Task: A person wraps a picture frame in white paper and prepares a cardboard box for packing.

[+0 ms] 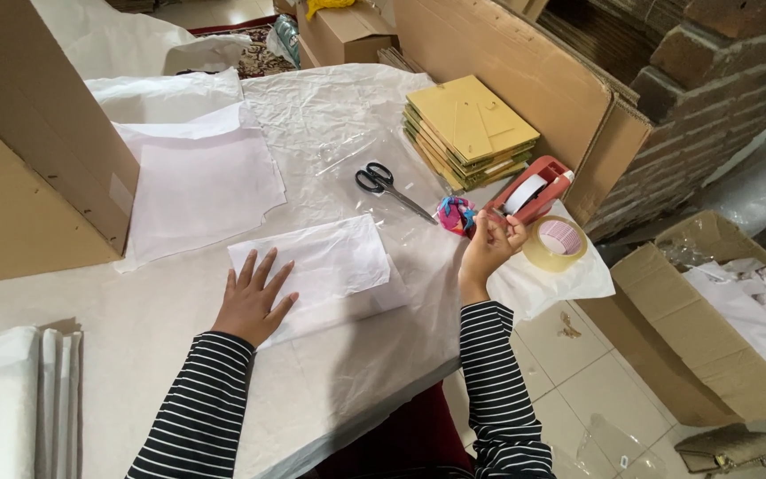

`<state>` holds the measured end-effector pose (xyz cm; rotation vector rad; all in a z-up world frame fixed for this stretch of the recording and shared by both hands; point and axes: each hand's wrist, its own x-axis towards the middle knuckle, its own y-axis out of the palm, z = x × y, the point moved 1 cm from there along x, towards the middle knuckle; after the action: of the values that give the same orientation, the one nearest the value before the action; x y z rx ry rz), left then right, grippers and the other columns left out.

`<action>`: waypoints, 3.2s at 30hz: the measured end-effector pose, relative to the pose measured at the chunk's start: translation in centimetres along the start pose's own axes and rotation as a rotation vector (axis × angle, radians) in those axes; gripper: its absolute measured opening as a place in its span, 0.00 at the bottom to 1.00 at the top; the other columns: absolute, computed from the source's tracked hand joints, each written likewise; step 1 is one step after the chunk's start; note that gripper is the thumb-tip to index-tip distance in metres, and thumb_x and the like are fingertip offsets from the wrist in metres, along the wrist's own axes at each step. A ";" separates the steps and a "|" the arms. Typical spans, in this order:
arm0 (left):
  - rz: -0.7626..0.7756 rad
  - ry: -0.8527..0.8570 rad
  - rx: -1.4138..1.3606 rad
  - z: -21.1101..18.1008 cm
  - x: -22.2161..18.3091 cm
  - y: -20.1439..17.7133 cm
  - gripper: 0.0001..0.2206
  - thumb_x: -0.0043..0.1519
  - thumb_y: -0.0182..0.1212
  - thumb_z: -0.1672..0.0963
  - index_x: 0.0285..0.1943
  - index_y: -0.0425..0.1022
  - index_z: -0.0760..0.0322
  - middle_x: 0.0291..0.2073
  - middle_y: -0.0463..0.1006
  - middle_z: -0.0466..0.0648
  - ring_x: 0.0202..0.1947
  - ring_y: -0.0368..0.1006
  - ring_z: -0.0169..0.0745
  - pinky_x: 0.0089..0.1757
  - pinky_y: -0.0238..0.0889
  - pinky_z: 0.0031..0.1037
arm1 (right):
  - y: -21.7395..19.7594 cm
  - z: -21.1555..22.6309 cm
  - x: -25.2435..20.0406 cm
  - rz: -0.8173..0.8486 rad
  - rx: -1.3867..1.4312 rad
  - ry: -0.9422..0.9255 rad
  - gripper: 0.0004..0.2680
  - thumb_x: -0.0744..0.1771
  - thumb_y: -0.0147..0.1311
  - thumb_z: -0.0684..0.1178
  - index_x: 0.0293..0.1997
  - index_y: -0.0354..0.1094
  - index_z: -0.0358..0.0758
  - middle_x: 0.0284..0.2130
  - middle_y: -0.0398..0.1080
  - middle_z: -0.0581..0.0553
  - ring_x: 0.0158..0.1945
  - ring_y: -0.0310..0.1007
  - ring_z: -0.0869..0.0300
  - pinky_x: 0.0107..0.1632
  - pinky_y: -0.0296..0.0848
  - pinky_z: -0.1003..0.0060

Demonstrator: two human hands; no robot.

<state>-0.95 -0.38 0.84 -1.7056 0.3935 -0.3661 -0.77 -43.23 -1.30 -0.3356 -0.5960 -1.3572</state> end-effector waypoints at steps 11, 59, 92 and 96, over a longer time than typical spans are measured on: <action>-0.016 0.012 -0.008 0.1 0.0 0.0 0.27 0.68 0.34 0.39 0.78 0.51 0.33 0.79 0.45 0.43 0.79 0.32 0.54 0.68 0.31 0.57 | 0.1 -2.6 -0.5 -0.018 -0.041 0.145 0.06 0.61 0.65 0.52 0.23 0.79 0.48 0.51 0.58 0.49 0.55 0.55 0.53 0.64 0.60 0.59; 0.016 0.010 0.008 -0.2 -0.2 -0.5 0.30 0.67 0.33 0.38 0.79 0.50 0.35 0.79 0.43 0.43 0.79 0.31 0.54 0.68 0.32 0.57 | -2.9 -1.9 1.4 -0.004 0.017 0.433 0.13 0.64 0.66 0.60 0.43 0.73 0.43 0.62 0.48 0.43 0.67 0.45 0.49 0.71 0.51 0.56; -0.012 0.033 0.000 0.3 -0.1 0.4 0.30 0.67 0.33 0.38 0.79 0.50 0.35 0.79 0.44 0.44 0.79 0.32 0.56 0.68 0.34 0.59 | 2.7 -3.7 -0.1 -0.319 0.068 0.248 0.06 0.59 0.71 0.46 0.31 0.82 0.35 0.56 0.60 0.30 0.57 0.70 0.43 0.54 0.76 0.60; -0.014 0.025 0.003 0.4 0.0 0.6 0.29 0.67 0.32 0.37 0.78 0.50 0.34 0.79 0.43 0.43 0.79 0.31 0.55 0.68 0.33 0.58 | 2.9 -4.0 -0.2 -0.349 0.073 0.225 0.06 0.59 0.71 0.47 0.32 0.83 0.39 0.54 0.62 0.33 0.54 0.71 0.45 0.47 0.80 0.65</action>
<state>-0.81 -0.11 0.19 -1.7027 0.3996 -0.3985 2.84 -44.70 -4.29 -0.0161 -0.5296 -1.6759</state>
